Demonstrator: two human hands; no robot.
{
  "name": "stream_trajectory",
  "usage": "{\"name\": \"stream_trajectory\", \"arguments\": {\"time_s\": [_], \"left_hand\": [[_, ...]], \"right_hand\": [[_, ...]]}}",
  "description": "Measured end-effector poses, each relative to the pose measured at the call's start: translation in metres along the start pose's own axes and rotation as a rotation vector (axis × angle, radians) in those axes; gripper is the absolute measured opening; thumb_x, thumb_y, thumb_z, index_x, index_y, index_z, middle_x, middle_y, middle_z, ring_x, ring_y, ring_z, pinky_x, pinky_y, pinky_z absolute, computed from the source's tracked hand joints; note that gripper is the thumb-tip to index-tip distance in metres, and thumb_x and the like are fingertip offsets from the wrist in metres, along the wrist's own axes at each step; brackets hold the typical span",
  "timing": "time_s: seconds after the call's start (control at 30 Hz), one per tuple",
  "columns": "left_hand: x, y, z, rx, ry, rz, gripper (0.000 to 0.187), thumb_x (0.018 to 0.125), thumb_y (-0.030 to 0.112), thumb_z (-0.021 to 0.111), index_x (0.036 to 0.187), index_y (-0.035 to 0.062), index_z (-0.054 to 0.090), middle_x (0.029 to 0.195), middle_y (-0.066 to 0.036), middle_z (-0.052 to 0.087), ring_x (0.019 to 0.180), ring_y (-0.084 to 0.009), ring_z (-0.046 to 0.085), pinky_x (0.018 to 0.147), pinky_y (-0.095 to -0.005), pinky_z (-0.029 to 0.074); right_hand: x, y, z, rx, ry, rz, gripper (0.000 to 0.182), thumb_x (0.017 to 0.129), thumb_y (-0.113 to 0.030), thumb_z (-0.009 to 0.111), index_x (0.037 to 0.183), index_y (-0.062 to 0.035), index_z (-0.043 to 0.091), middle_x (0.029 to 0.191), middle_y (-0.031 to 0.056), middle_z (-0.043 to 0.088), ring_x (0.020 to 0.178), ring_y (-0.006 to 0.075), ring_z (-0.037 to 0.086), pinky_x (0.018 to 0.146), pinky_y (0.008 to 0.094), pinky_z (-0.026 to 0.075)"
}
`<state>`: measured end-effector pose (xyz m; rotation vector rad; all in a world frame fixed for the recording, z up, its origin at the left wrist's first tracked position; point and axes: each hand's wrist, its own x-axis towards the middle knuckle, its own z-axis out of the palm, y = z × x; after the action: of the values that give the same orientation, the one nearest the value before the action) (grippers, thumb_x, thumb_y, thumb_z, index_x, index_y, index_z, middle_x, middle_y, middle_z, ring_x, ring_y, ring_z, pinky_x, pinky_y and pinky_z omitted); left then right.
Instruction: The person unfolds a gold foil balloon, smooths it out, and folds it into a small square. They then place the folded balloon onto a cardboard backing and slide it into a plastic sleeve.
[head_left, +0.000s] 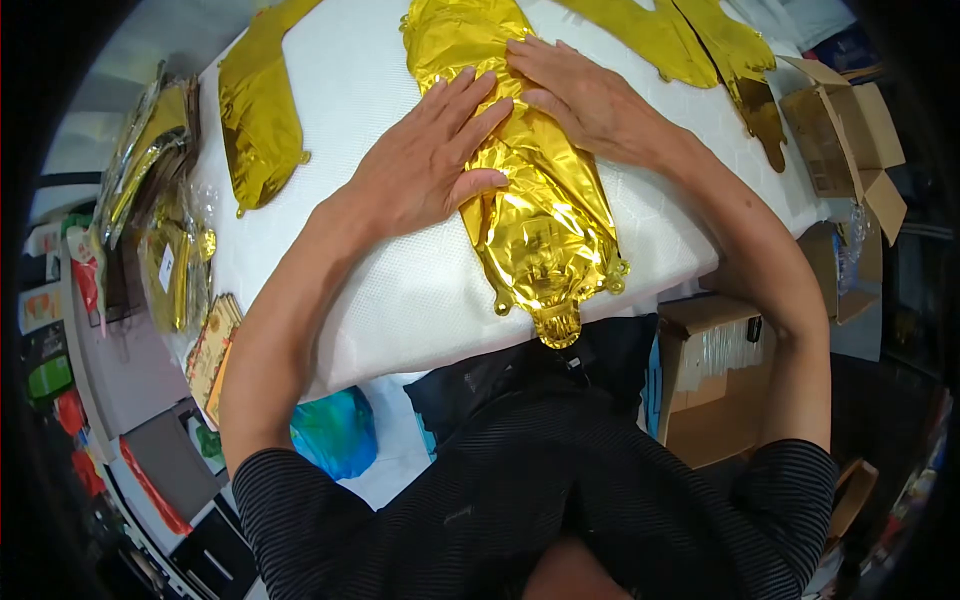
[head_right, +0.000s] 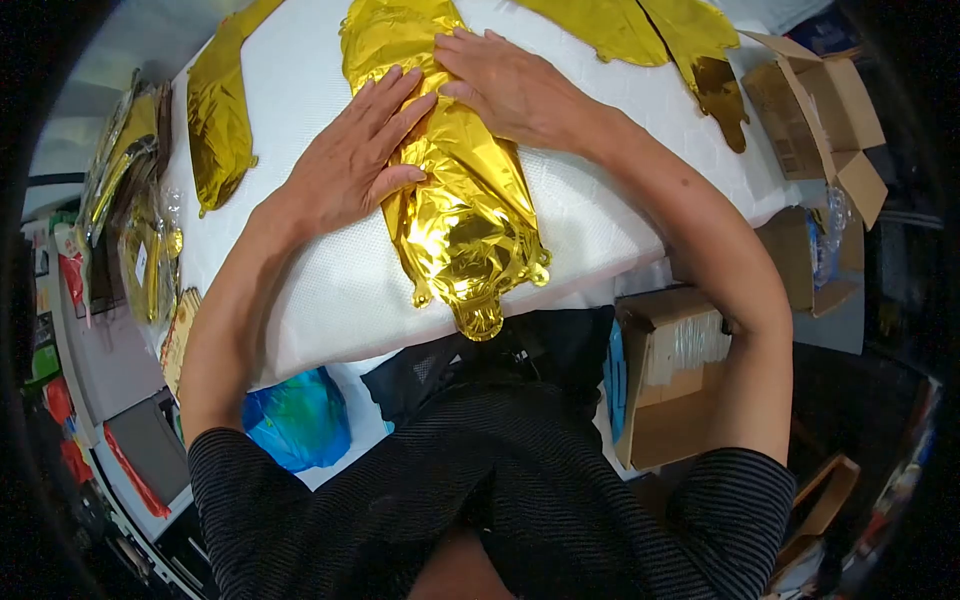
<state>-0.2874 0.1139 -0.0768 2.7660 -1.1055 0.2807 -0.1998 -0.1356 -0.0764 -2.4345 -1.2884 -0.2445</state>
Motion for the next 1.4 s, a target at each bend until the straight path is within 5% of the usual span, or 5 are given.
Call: {"name": "stream_trajectory", "arguments": {"time_s": [0.2, 0.57, 0.77, 0.97, 1.4], "left_hand": [[0.001, -0.003, -0.001, 0.020, -0.014, -0.008, 0.074, 0.102, 0.054, 0.051, 0.154, 0.0032, 0.042, 0.160, -0.023, 0.037, 0.153, -0.0403, 0.028, 0.127, -0.0457, 0.025], [0.000, 0.000, 0.000, -0.005, -0.034, -0.015, 0.079, 0.103, 0.059, 0.045, 0.158, 0.0026, 0.035, 0.165, -0.023, 0.028, 0.155, -0.0380, 0.024, 0.128, -0.0449, 0.021], [0.000, -0.003, -0.003, -0.064, -0.003, -0.023, 0.075, 0.103, 0.054, 0.051, 0.158, 0.0047, 0.036, 0.165, -0.021, 0.030, 0.156, -0.0383, 0.023, 0.128, -0.0441, 0.021], [0.009, -0.020, -0.016, -0.612, 0.517, -0.439, 0.046, 0.090, 0.021, 0.079, 0.126, -0.0028, 0.065, 0.127, -0.020, 0.066, 0.103, -0.0309, 0.071, 0.090, -0.0379, 0.058], [0.085, -0.088, -0.028, -0.149, -0.015, -0.847, 0.065, 0.077, 0.040, 0.089, 0.120, -0.0046, 0.070, 0.097, -0.016, 0.076, 0.087, -0.0262, 0.073, 0.081, -0.0370, 0.055]], "right_hand": [[0.008, -0.004, 0.016, -0.105, 0.205, -0.087, 0.048, 0.106, -0.018, 0.055, 0.149, 0.0019, 0.046, 0.155, 0.0213, 0.047, 0.147, 0.0354, 0.041, 0.122, 0.0437, 0.035], [0.014, -0.038, -0.011, 0.343, -0.212, 0.233, 0.054, 0.096, -0.005, 0.057, 0.147, 0.0059, 0.044, 0.153, 0.0249, 0.047, 0.147, 0.0388, 0.041, 0.124, 0.0460, 0.031], [0.010, -0.016, 0.025, -0.017, 0.106, -0.064, 0.046, 0.105, -0.011, 0.050, 0.149, 0.0026, 0.044, 0.151, 0.0222, 0.051, 0.145, 0.0369, 0.044, 0.123, 0.0460, 0.033], [0.008, -0.020, 0.028, 0.015, 0.098, 0.026, 0.047, 0.104, -0.011, 0.051, 0.148, 0.0031, 0.045, 0.153, 0.0217, 0.048, 0.148, 0.0357, 0.040, 0.125, 0.0464, 0.030], [0.007, -0.022, 0.027, 0.005, 0.063, 0.027, 0.049, 0.102, -0.011, 0.050, 0.148, 0.0052, 0.044, 0.157, 0.0209, 0.043, 0.151, 0.0345, 0.035, 0.127, 0.0444, 0.026]]}}
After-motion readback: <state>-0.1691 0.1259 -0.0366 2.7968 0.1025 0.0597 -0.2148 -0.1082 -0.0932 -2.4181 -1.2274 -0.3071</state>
